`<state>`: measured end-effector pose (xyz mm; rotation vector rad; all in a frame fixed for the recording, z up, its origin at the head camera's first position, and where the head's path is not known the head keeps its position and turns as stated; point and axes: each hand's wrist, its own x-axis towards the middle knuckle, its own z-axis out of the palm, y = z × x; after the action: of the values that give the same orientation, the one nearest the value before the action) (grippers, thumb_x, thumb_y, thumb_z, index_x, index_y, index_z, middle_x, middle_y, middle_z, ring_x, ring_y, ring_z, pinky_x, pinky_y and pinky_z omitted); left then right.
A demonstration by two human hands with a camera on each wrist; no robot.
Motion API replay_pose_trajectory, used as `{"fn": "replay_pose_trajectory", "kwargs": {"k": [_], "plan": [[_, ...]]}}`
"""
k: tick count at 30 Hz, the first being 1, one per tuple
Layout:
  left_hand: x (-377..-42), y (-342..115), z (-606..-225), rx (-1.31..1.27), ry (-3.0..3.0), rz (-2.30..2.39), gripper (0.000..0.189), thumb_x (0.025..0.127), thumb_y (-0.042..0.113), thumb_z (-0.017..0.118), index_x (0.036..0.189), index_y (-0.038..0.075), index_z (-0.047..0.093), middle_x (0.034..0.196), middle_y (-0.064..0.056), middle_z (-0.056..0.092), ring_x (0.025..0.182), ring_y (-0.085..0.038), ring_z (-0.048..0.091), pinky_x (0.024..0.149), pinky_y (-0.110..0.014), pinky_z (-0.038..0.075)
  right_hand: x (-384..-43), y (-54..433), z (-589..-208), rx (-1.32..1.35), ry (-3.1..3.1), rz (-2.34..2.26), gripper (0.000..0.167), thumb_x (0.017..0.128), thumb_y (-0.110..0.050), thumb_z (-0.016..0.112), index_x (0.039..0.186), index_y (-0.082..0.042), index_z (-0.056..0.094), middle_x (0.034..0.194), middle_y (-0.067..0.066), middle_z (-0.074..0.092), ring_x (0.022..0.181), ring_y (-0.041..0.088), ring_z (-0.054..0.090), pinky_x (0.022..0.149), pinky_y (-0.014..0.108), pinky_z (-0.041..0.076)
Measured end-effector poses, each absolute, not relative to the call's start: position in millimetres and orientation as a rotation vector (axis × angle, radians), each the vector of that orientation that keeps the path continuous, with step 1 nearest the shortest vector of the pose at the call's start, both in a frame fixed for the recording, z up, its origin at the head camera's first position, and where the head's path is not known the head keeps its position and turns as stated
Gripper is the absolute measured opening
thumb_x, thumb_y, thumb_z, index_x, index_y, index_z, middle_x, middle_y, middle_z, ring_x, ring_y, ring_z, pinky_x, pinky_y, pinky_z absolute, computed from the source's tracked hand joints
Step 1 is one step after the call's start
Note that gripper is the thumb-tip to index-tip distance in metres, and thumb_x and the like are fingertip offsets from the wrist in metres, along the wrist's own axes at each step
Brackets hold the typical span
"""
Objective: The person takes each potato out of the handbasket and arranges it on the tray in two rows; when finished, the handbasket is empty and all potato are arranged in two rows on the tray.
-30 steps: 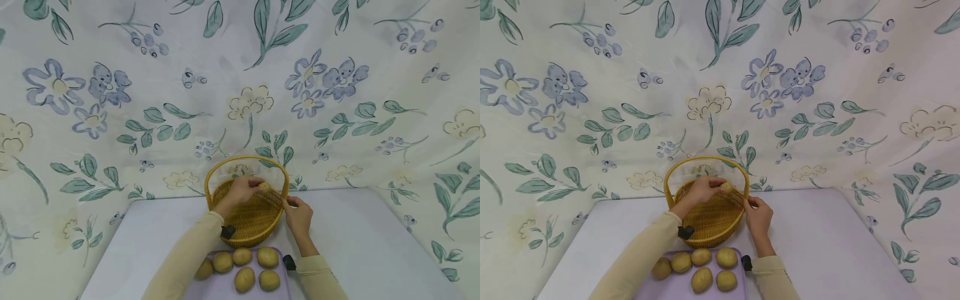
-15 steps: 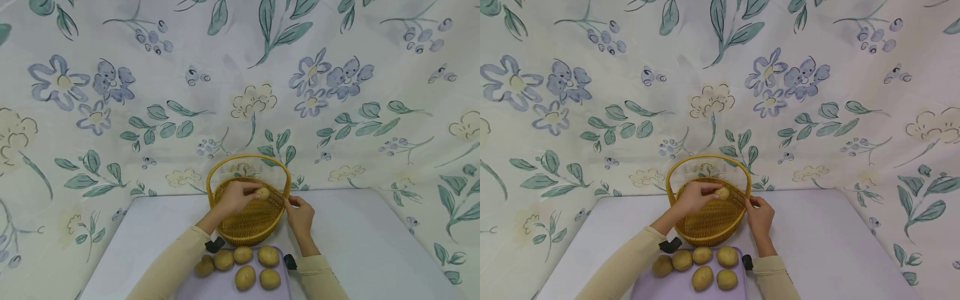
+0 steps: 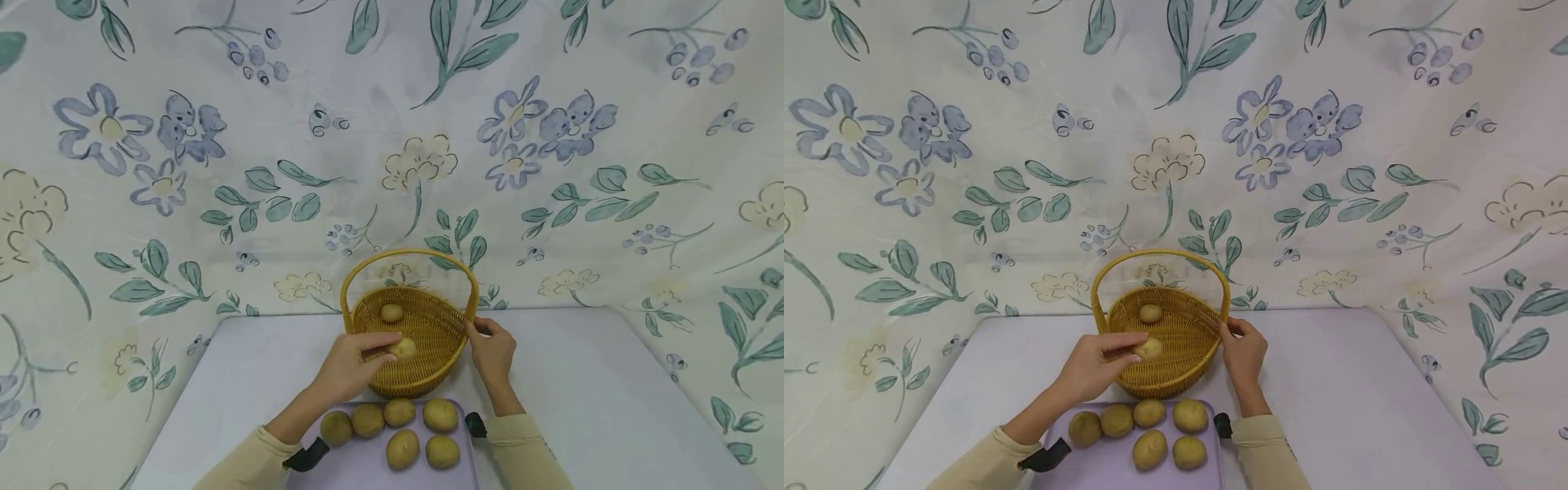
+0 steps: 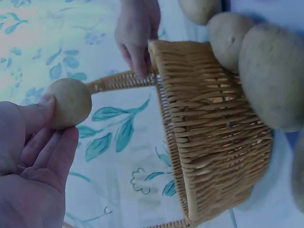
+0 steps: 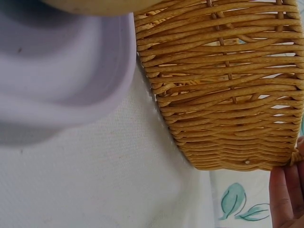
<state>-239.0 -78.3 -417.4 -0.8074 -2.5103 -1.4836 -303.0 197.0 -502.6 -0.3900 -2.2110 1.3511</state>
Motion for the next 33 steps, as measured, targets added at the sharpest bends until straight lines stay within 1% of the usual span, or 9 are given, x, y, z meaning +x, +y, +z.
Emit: {"fn": "replay_pose_trajectory", "kwargs": {"k": [5,11,14,18,22,24,28,33], "plan": [[-217,-92,-417,-0.786,-2.516,-1.583,0.034,0.09,0.012,0.078,0.124,0.012,0.074,0.13,-0.005,0.072,0.118,-0.025,0.07,0.091,-0.024,0.06,-304,197,-501,-0.412,-2.205,1.355,0.02,0.089,-0.022,0.079,0.098,-0.004,0.08,0.095,0.016,0.079,0.093,0.03,0.074,0.08,0.038,0.055],[-192,-101,-422,-0.796,-2.572,-1.577,0.033,0.09,0.016,0.078,0.123,0.012,0.075,0.128,-0.005,0.073,0.119,-0.029,0.07,0.094,-0.026,0.059,-305,197,-500,-0.423,-2.212,1.361,0.021,0.09,-0.022,0.078,0.099,-0.003,0.08,0.097,0.017,0.079,0.095,0.03,0.073,0.081,0.038,0.054],[-181,-106,-430,-0.755,-2.634,-1.586,0.032,0.09,0.014,0.077,0.122,0.012,0.075,0.127,-0.005,0.073,0.119,-0.028,0.069,0.093,-0.024,0.059,-304,196,-500,-0.424,-2.21,1.375,0.021,0.089,-0.021,0.078,0.099,-0.003,0.08,0.097,0.017,0.079,0.095,0.031,0.073,0.082,0.039,0.054],[-170,-113,-441,-0.725,-2.712,-1.633,0.033,0.09,0.012,0.077,0.123,0.011,0.075,0.127,-0.006,0.073,0.118,-0.024,0.07,0.091,-0.02,0.059,-304,196,-501,-0.424,-2.206,1.379,0.02,0.089,-0.021,0.078,0.098,-0.003,0.08,0.097,0.017,0.079,0.094,0.03,0.073,0.082,0.038,0.054],[-164,-118,-450,-0.773,-2.74,-1.637,0.034,0.089,0.011,0.078,0.123,0.008,0.074,0.126,-0.009,0.073,0.116,-0.02,0.071,0.09,-0.017,0.058,-305,198,-502,-0.42,-2.193,1.373,0.019,0.089,-0.021,0.079,0.098,-0.004,0.08,0.096,0.016,0.079,0.094,0.03,0.073,0.08,0.036,0.054],[-162,-119,-453,-0.793,-2.74,-1.609,0.034,0.088,0.009,0.078,0.122,0.007,0.074,0.124,-0.009,0.074,0.115,-0.018,0.071,0.089,-0.016,0.058,-305,198,-502,-0.418,-2.189,1.372,0.019,0.09,-0.021,0.079,0.098,-0.004,0.08,0.096,0.016,0.079,0.094,0.03,0.073,0.079,0.035,0.054],[-157,-121,-458,-0.795,-2.74,-1.577,0.033,0.086,0.009,0.079,0.119,0.005,0.075,0.119,-0.008,0.076,0.107,-0.012,0.073,0.086,-0.015,0.058,-305,197,-502,-0.417,-2.194,1.379,0.019,0.09,-0.021,0.078,0.098,-0.004,0.08,0.096,0.016,0.079,0.094,0.029,0.073,0.077,0.032,0.053],[-153,-122,-466,-0.785,-2.759,-1.522,0.032,0.085,0.014,0.081,0.116,0.006,0.077,0.114,-0.006,0.077,0.099,-0.003,0.07,0.083,-0.017,0.06,-304,195,-503,-0.433,-2.198,1.387,0.019,0.089,-0.021,0.079,0.098,-0.005,0.08,0.096,0.015,0.079,0.093,0.029,0.073,0.078,0.033,0.053]]}}
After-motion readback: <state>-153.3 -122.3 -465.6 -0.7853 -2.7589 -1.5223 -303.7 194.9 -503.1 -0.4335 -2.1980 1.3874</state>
